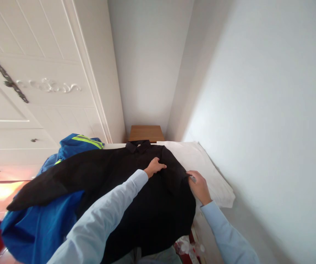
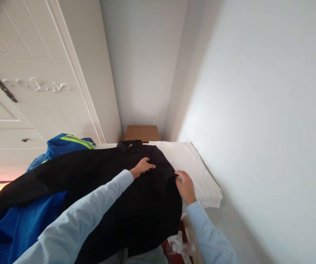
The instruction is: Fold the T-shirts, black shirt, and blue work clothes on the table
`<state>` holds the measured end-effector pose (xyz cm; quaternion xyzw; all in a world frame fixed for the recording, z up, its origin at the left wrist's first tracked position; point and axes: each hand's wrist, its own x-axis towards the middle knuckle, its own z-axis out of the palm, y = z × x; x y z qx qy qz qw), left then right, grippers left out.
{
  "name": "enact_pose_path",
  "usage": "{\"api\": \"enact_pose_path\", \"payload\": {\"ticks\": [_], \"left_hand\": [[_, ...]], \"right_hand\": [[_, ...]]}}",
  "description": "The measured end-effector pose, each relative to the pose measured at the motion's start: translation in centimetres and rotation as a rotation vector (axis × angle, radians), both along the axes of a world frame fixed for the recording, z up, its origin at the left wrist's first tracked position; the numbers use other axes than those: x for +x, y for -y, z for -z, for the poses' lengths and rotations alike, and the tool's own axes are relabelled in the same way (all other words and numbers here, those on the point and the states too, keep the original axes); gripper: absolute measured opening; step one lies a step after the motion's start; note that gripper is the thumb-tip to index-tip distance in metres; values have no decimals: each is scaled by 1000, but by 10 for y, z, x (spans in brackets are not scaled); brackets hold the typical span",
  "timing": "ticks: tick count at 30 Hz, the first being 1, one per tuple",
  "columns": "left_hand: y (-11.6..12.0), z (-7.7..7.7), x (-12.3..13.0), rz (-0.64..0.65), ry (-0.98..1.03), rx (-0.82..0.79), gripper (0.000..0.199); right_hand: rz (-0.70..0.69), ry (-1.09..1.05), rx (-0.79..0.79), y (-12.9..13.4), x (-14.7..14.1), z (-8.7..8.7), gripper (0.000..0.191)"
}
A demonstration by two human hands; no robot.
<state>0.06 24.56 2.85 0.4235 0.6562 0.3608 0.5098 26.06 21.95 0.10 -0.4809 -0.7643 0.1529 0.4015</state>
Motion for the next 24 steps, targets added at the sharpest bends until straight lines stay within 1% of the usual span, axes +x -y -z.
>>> {"api": "enact_pose_path", "payload": {"ticks": [3, 4, 7, 9, 11, 13, 17, 19, 20, 23, 24], "left_hand": [[-2, -4, 1, 17, -19, 27, 31], [-4, -6, 3, 18, -16, 48, 28], [-12, -14, 6, -2, 12, 130, 31], [-16, -18, 7, -12, 47, 167, 30], [-19, -21, 6, -8, 85, 167, 26], [-18, -21, 5, 7, 109, 142, 27], [-9, -18, -2, 80, 151, 77, 42], [-3, -18, -8, 167, 212, 47, 52], [-1, -18, -11, 228, 256, 27, 62], [3, -21, -23, 437, 365, -61, 104], [3, -22, -26, 495, 381, -84, 115]], "right_hand": [[23, -26, -23, 3, 1, 0, 27], [24, -29, -31, 4, 1, 0, 27], [22, -27, -45, 6, 1, 4, 25], [29, -17, -46, 6, 2, 8, 24], [45, -11, -47, 7, 2, 12, 23], [61, -20, -56, 7, 3, 15, 21], [79, -78, -100, 5, 1, 17, 20], [102, -94, -113, 4, 0, 18, 22], [113, -92, -114, 4, -1, 20, 22], [130, -63, -105, 3, -2, 24, 23], [132, -55, -105, 3, -2, 25, 23]]}}
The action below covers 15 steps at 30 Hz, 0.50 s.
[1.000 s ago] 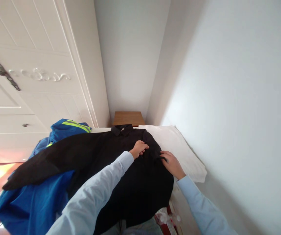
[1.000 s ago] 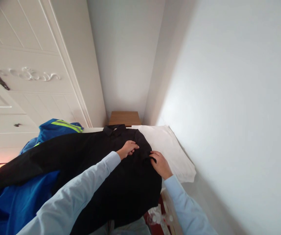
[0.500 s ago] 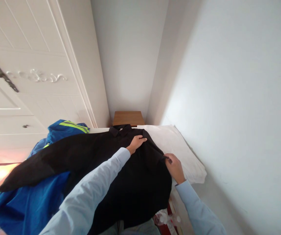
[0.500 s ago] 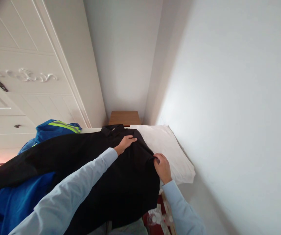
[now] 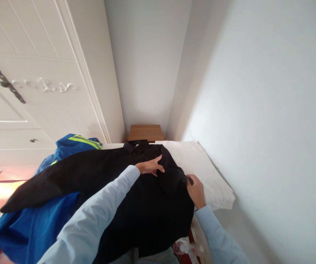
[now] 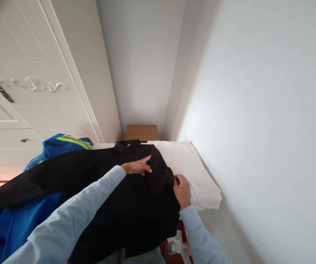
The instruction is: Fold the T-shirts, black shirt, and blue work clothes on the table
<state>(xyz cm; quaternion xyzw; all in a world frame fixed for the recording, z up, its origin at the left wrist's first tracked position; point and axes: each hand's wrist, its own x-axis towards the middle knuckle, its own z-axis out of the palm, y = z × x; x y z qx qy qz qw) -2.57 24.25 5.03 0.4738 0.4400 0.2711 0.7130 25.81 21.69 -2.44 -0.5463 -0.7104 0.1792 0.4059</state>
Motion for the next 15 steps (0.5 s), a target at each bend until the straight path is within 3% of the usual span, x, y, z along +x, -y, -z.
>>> {"api": "enact_pose_path", "payload": {"ticks": [3, 9, 13, 15], "left_hand": [[-1, -4, -6, 57, -14, 27, 121], [-11, -9, -6, -340, -304, 25, 69], [-10, -7, -9, -419, -423, -63, 36], [-3, -7, -14, -411, -459, -97, 32]], "right_hand": [[10, 1, -8, 0, 0, 3, 23], [14, 9, 14, 1, -1, 2, 23], [-5, 12, 21, 2, 0, 0, 23], [-20, 0, 23, 3, 0, 0, 24]]}}
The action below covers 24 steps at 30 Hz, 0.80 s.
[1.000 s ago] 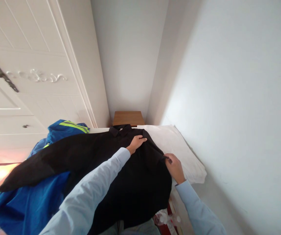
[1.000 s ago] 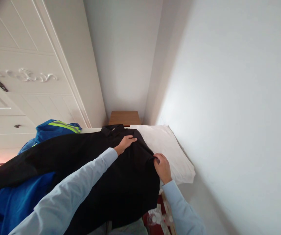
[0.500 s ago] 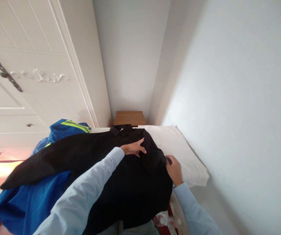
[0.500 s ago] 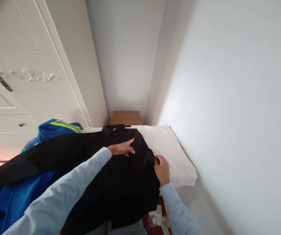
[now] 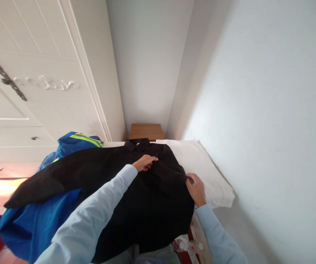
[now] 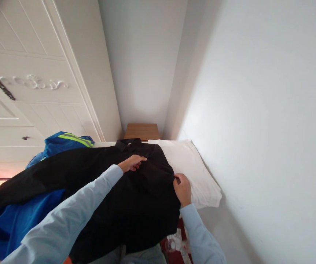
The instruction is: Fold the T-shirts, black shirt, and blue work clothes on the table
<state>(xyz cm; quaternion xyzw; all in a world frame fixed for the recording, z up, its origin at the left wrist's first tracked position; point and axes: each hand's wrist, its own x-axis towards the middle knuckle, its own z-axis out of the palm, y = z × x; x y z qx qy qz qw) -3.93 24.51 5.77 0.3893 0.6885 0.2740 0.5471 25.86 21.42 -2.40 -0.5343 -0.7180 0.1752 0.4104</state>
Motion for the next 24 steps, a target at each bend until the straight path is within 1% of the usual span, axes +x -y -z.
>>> {"api": "enact_pose_path", "payload": {"ticks": [2, 3, 6, 7, 8, 9, 10, 12, 14, 16, 17, 18, 20, 22, 23, 24], "left_hand": [[11, -3, -4, 47, 33, -16, 41], [17, -4, -6, 82, 76, -21, 51], [33, -5, -8, 158, 164, -41, 101], [37, -4, -8, 162, 149, -47, 114], [40, -3, -7, 153, 112, -47, 119], [43, -1, -6, 139, 77, -41, 118], [45, 0, -5, 109, 68, -26, 111], [47, 2, -2, 23, 134, 19, 89], [48, 1, 2, -79, 241, 69, 71], [51, -1, 5, -141, 318, 93, 65], [53, -1, 7, -157, 339, 93, 68], [57, -1, 9, -176, 358, 88, 74], [67, 2, 11, -205, 357, 81, 96], [79, 8, 10, -226, 317, 89, 117], [85, 10, 9, -228, 294, 99, 121], [90, 12, 7, -227, 274, 110, 122]], "right_hand": [[-8, -17, -3, 0, 1, 0, 24], [-11, -25, -7, 0, 1, 0, 25], [-12, -50, -31, -2, 2, 1, 26], [-3, -64, -39, -3, 3, 0, 26], [13, -81, -43, -5, 3, -2, 27], [33, -99, -39, -8, 2, -4, 27], [52, -115, -27, -12, 0, -8, 27], [55, -128, 18, -24, -6, -17, 26], [-7, -93, 61, -43, -19, -28, 26], [-103, 20, 63, -69, -37, -38, 29], [-150, 109, 45, -83, -48, -42, 33], [-190, 201, 22, -97, -59, -45, 37], [-255, 357, -17, -125, -82, -48, 49], [-314, 438, -30, -148, -102, -48, 61], [-345, 463, -33, -157, -110, -47, 65], [-374, 494, -38, -165, -117, -46, 66]]}}
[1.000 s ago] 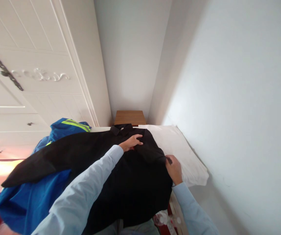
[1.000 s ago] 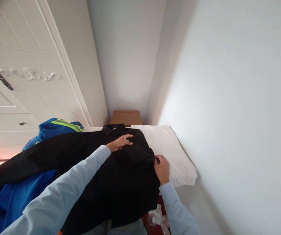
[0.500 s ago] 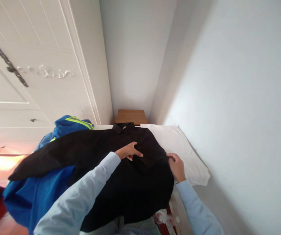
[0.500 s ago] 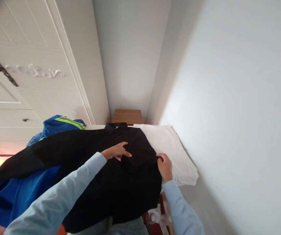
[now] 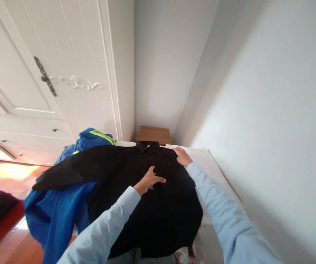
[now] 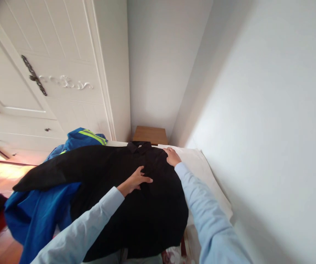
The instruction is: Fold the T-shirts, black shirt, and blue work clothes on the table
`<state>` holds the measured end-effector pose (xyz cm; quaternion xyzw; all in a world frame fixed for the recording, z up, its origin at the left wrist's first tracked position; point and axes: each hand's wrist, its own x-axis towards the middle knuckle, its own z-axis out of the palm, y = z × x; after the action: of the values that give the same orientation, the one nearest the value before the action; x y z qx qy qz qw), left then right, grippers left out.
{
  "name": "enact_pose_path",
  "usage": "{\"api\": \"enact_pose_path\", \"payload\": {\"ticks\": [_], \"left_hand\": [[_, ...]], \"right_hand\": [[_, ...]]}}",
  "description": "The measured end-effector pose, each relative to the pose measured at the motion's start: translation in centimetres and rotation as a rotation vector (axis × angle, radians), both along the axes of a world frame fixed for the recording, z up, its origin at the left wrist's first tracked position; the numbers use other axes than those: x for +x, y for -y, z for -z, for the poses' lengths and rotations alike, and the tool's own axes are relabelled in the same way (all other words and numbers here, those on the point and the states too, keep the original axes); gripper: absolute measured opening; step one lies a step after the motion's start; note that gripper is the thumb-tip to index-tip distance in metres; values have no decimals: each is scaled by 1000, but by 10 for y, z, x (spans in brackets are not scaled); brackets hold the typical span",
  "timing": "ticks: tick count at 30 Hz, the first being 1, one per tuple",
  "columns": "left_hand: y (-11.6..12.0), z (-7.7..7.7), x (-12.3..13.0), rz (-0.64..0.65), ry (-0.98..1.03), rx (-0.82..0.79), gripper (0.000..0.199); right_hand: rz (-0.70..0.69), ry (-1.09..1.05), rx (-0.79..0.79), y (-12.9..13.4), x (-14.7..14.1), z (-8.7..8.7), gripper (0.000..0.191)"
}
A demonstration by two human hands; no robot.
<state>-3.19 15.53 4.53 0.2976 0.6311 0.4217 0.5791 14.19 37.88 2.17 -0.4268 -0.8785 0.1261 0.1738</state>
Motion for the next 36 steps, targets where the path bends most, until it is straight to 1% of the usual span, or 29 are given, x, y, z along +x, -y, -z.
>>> {"api": "enact_pose_path", "payload": {"ticks": [1, 3, 5, 6, 8, 10, 13, 14, 15, 16, 19, 21, 22, 24, 26, 29, 31, 34, 35, 36], "left_hand": [[4, 1, -2, 3, -20, 10, 118], [10, 1, -5, 14, -37, 30, 106], [10, -3, -8, 5, 16, 64, 94], [9, -5, -8, -16, 76, 91, 91], [3, -8, -7, -80, 206, 150, 87], [-4, -8, -5, -161, 243, 176, 82], [-9, -2, -1, -288, 126, 167, 77], [-7, 1, 0, -319, 78, 162, 75], [-5, 4, 0, -336, 35, 151, 74], [-1, 7, 0, -333, -3, 135, 72], [13, 14, -5, -229, -85, 103, 79], [19, 17, -8, -162, -120, 113, 87], [20, 19, -9, -150, -128, 128, 87], [18, 22, -10, -162, -141, 170, 81], [13, 22, -7, -189, -188, 221, 68], [7, 21, 2, -209, -319, 264, 54], [8, 19, 11, -220, -394, 296, 53], [16, 18, 24, -249, -589, 406, 55], [18, 18, 29, -239, -681, 455, 55], [21, 19, 33, -201, -765, 500, 53]], "right_hand": [[-25, 34, -7, -6, -5, 1, 62], [-59, 90, -15, -16, -10, 3, 44], [-78, 125, -7, -23, -9, 4, 26], [-83, 134, 0, -26, -7, 4, 23], [-85, 139, 18, -30, -2, 5, 26], [-89, 135, 35, -31, 1, 9, 37], [-120, 137, 51, -31, -2, 17, 62], [-135, 144, 50, -32, -5, 20, 67], [-148, 154, 47, -32, -8, 23, 67], [-155, 164, 43, -33, -11, 25, 62], [-156, 183, 37, -40, -15, 25, 41], [-140, 178, 43, -46, -11, 21, 34], [-127, 172, 47, -49, -7, 18, 34], [-86, 155, 57, -54, 2, 12, 35], [-39, 136, 68, -55, 11, 5, 38], [-5, 113, 87, -42, 24, -5, 45], [-33, 83, 110, -22, 32, -9, 45], [-179, 6, 152, 23, 46, -6, 43], [-245, 0, 149, 38, 52, -2, 43], [-301, 12, 133, 52, 59, 4, 44]]}}
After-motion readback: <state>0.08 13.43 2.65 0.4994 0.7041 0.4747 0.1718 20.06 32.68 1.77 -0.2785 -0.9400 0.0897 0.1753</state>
